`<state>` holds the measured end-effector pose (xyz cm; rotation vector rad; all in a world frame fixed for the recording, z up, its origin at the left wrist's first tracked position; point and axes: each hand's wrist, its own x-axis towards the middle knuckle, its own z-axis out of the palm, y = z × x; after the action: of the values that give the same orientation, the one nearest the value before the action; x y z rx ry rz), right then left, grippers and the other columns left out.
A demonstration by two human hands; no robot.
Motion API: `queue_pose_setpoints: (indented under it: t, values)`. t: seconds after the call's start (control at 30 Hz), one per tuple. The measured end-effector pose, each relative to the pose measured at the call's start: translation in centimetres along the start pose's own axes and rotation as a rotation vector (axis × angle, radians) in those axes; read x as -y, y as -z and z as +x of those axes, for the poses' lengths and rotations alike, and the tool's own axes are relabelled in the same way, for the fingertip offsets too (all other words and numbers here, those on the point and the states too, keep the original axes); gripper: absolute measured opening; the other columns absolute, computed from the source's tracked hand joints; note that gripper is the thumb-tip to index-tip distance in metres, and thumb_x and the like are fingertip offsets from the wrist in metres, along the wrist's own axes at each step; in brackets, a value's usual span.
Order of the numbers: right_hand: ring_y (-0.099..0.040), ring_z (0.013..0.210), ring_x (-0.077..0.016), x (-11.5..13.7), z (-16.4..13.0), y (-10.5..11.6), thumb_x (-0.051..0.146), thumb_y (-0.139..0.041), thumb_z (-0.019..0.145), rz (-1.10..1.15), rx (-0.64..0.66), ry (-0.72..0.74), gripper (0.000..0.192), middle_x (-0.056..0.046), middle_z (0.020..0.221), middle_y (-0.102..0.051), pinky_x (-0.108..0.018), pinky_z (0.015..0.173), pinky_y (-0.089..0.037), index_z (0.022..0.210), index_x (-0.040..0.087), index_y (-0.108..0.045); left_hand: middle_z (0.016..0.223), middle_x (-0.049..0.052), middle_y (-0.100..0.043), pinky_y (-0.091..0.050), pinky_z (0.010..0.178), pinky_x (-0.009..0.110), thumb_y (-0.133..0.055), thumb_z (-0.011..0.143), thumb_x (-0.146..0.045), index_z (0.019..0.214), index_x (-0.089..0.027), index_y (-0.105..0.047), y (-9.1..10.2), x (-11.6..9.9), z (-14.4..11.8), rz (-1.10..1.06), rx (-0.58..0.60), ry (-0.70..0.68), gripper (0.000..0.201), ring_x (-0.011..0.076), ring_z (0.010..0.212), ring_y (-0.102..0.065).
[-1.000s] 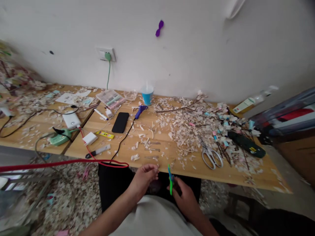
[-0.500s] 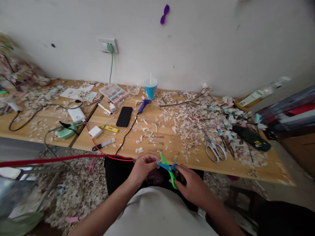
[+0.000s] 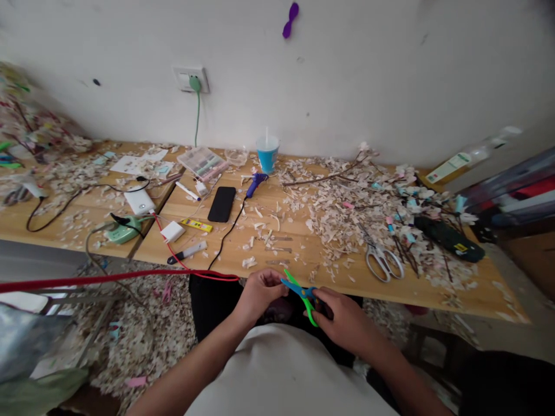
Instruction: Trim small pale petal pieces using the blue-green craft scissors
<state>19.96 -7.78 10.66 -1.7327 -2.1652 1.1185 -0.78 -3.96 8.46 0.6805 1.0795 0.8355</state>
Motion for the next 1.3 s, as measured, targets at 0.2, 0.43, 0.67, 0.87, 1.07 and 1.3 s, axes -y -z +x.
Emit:
queue_pose_setpoints:
  t: [0.2,0.43,0.67,0.87,1.07,1.3]
  values:
    - [-0.057,0.076,-0.0186,-0.3,-0.1,-0.3,0.027,-0.054,0.083,0.002,-0.008,0.005,0.011,-0.003,0.085,-0.064,-0.028,0.07,-0.04,0.09,0.022,-0.061,0.06,0.001,-0.069,-0.046,0.059,0.023,-0.082,0.053,-0.02,0.069,-0.014,-0.067,0.2,0.4,0.3,0.025,0.007,0.016,0.022,0.0123,0.055,-0.061]
    - [-0.062,0.085,-0.0227,-1.3,0.1,-0.9,0.024,-0.049,0.084,0.024,-0.01,-0.007,0.015,-0.005,0.087,-0.069,-0.032,0.076,-0.043,0.085,0.022,-0.065,0.058,0.001,-0.067,-0.044,0.057,0.022,-0.085,0.053,-0.027,0.066,-0.013,-0.067,0.4,-0.3,0.2,0.076,0.038,0.031,0.026,0.0107,0.054,-0.057]
    - [-0.064,0.085,-0.0224,-2.2,-0.3,-1.3,0.029,-0.046,0.087,0.228,-0.087,-0.08,0.021,-0.008,0.09,-0.069,-0.031,0.075,-0.046,0.095,0.019,-0.063,0.061,0.002,-0.067,-0.042,0.06,0.023,-0.083,0.06,-0.033,0.067,-0.012,-0.069,0.5,-0.8,0.4,0.092,0.016,-0.005,0.027,0.0103,0.057,-0.056]
    - [-0.057,0.077,-0.0196,-1.3,-1.1,-1.5,0.028,-0.053,0.082,0.058,-0.035,-0.051,0.012,-0.004,0.086,-0.063,-0.03,0.07,-0.041,0.09,0.021,-0.059,0.061,0.0,-0.065,-0.043,0.06,0.023,-0.084,0.057,-0.03,0.07,-0.014,-0.067,0.1,-0.6,0.7,0.081,0.066,0.01,0.026,0.0107,0.057,-0.056]
    - [-0.057,0.076,-0.0196,-1.3,-0.9,-0.5,0.026,-0.055,0.081,0.018,-0.001,-0.039,0.008,-0.003,0.083,-0.064,-0.029,0.069,-0.039,0.085,0.022,-0.06,0.068,0.001,-0.068,-0.045,0.063,0.023,-0.083,0.058,-0.026,0.082,-0.016,-0.062,-0.1,-0.3,1.1,0.116,0.097,-0.048,0.034,0.0123,0.063,-0.061]
    - [-0.06,0.074,-0.0199,-1.2,-0.2,0.0,0.024,-0.052,0.083,0.008,0.043,-0.017,0.01,-0.003,0.079,-0.066,-0.029,0.067,-0.039,0.077,0.022,-0.06,0.071,-0.002,-0.067,-0.045,0.064,0.022,-0.08,0.062,-0.022,0.1,-0.018,-0.052,0.2,-0.7,1.0,0.156,0.081,-0.085,0.047,0.0118,0.065,-0.062]
